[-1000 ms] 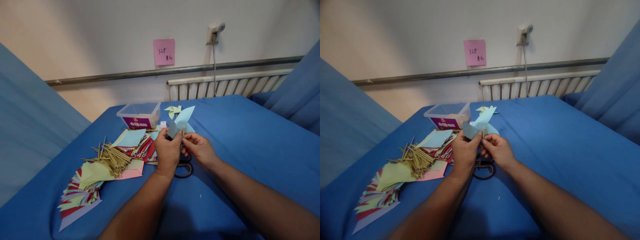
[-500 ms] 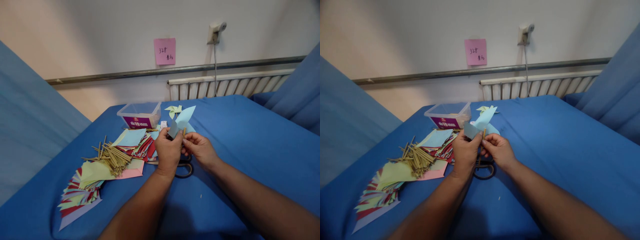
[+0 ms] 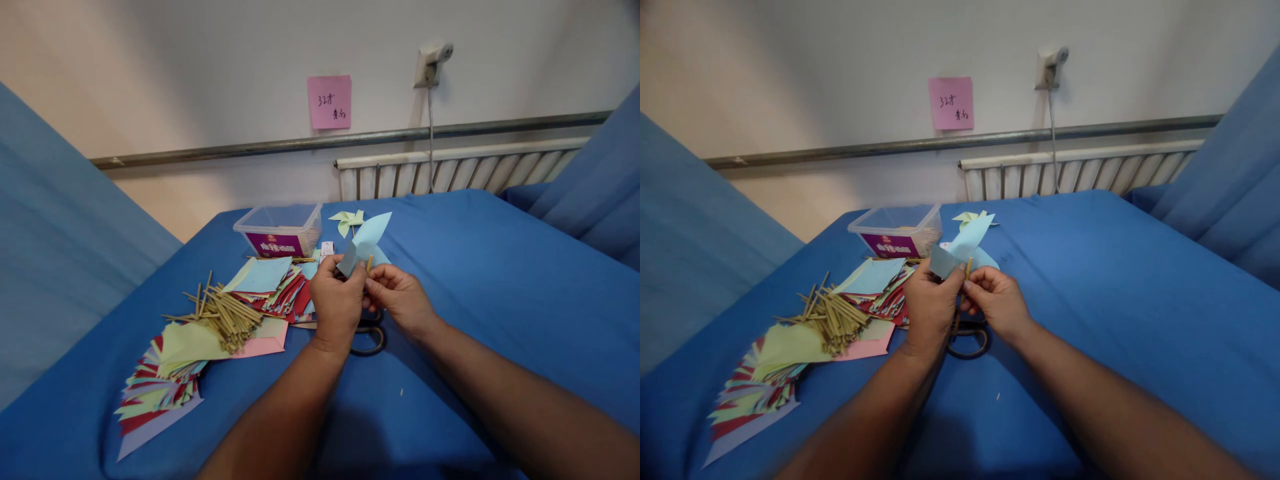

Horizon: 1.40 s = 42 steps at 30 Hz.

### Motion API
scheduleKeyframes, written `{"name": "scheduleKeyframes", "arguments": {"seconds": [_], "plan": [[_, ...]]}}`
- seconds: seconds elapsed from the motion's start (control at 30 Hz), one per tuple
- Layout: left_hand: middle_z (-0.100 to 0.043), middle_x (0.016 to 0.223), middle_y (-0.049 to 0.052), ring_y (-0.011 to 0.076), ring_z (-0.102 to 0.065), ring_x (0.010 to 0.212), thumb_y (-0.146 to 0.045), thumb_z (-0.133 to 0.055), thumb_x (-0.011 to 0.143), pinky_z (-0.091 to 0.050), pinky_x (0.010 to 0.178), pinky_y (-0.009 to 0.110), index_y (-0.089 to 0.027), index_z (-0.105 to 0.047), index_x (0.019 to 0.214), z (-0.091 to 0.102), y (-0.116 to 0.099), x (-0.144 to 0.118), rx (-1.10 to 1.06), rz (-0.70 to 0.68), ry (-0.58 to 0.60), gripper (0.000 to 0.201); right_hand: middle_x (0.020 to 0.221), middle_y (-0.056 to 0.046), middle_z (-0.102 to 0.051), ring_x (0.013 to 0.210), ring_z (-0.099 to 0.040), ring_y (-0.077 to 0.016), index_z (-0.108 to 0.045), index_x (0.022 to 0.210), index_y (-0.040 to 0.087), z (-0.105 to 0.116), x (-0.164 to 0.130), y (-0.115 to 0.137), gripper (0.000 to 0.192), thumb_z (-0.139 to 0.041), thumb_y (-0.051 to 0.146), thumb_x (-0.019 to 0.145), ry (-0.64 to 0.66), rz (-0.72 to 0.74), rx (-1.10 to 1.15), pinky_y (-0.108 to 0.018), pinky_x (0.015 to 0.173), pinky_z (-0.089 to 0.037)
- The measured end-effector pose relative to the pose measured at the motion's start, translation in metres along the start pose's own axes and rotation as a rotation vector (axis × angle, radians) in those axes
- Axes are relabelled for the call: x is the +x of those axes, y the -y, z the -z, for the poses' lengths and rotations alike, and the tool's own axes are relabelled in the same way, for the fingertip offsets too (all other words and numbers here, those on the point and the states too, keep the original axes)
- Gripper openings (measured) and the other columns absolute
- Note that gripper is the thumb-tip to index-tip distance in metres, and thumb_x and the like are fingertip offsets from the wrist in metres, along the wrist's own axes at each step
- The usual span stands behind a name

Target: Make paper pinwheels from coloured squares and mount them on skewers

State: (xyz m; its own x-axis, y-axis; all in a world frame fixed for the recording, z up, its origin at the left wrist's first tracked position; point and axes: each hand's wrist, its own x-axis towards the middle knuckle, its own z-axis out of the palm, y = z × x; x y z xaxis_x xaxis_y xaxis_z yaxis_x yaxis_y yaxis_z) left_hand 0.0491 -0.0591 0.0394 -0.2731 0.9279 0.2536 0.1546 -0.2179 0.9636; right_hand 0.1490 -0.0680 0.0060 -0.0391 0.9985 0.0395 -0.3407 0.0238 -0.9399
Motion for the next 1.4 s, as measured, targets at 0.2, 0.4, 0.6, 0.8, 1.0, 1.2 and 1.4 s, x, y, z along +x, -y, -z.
{"name": "scheduleKeyframes", "arguments": {"seconds": [0.2, 0.4, 0.6, 0.8, 1.0, 1.2, 1.4], "plan": [[-0.056, 0.055, -0.005, 0.0084, -0.047, 0.048, -0.027, -0.072, 0.066, -0.036, 0.048, 0.020, -0.015, -0.064, 0.075, 0.000, 0.001, 0.000, 0.019, 0.011, -0.012, 0.017, 0.049, 0.004, -0.062, 0.045, -0.058, -0.0100, -0.057, 0.070, 0.019, -0.001, -0.001, 0.000, 0.039, -0.080, 0.050, 0.063, -0.011, -0.001, 0.007, -0.020, 0.043, -0.044], [-0.055, 0.055, -0.006, 0.0090, -0.046, 0.048, -0.028, -0.072, 0.066, -0.036, 0.048, 0.021, -0.015, -0.065, 0.080, 0.000, 0.002, 0.000, 0.063, -0.022, -0.027, 0.020, 0.048, 0.004, -0.061, 0.044, -0.057, -0.0100, -0.056, 0.068, 0.019, -0.001, -0.001, 0.001, 0.040, -0.079, 0.052, 0.063, -0.007, -0.012, -0.015, -0.020, 0.043, -0.044], [-0.061, 0.062, -0.004, 0.0102, -0.053, 0.054, -0.027, -0.072, 0.066, -0.040, 0.052, 0.021, -0.016, -0.062, 0.081, 0.000, 0.002, 0.000, 0.002, -0.046, 0.006, 0.021, 0.048, 0.003, -0.061, 0.043, -0.055, -0.0100, -0.055, 0.066, 0.019, -0.002, -0.003, 0.003, 0.039, -0.077, 0.052, 0.065, -0.037, 0.000, -0.064, -0.021, 0.043, -0.044], [-0.059, 0.061, -0.004, 0.0104, -0.053, 0.054, -0.026, -0.073, 0.064, -0.039, 0.050, 0.021, -0.016, -0.059, 0.077, -0.001, 0.002, 0.002, -0.022, -0.013, 0.015, 0.022, 0.050, 0.004, -0.057, 0.046, -0.053, -0.0108, -0.055, 0.066, 0.020, -0.003, -0.004, -0.002, 0.030, -0.071, 0.046, 0.072, -0.091, 0.070, -0.148, -0.022, 0.045, -0.041], [-0.060, 0.061, -0.004, 0.0105, -0.054, 0.055, -0.024, -0.073, 0.062, -0.040, 0.051, 0.020, -0.015, -0.060, 0.074, -0.001, 0.006, 0.005, -0.022, -0.008, 0.001, 0.020, 0.055, 0.004, -0.056, 0.049, -0.052, -0.0116, -0.057, 0.069, 0.022, 0.003, -0.003, -0.008, 0.020, -0.063, 0.037, 0.080, -0.070, 0.129, -0.333, -0.024, 0.047, -0.040], [-0.062, 0.061, -0.004, 0.0114, -0.056, 0.056, -0.027, -0.074, 0.061, -0.039, 0.051, 0.020, -0.015, -0.060, 0.072, -0.001, 0.005, 0.006, -0.027, 0.011, 0.006, 0.020, 0.055, 0.004, -0.055, 0.050, -0.051, -0.0117, -0.057, 0.071, 0.022, 0.004, -0.002, -0.012, 0.020, -0.060, 0.036, 0.084, -0.067, 0.171, -0.370, -0.024, 0.050, -0.041], [-0.065, 0.068, -0.001, 0.0131, -0.058, 0.061, -0.028, -0.073, 0.062, -0.042, 0.055, 0.022, -0.015, -0.062, 0.077, -0.001, 0.008, 0.006, -0.079, 0.015, 0.018, 0.023, 0.051, 0.005, -0.055, 0.047, -0.049, -0.0105, -0.061, 0.076, 0.020, 0.002, -0.002, -0.011, 0.023, -0.059, 0.042, 0.084, -0.064, 0.143, -0.297, -0.022, 0.047, -0.037]]}}
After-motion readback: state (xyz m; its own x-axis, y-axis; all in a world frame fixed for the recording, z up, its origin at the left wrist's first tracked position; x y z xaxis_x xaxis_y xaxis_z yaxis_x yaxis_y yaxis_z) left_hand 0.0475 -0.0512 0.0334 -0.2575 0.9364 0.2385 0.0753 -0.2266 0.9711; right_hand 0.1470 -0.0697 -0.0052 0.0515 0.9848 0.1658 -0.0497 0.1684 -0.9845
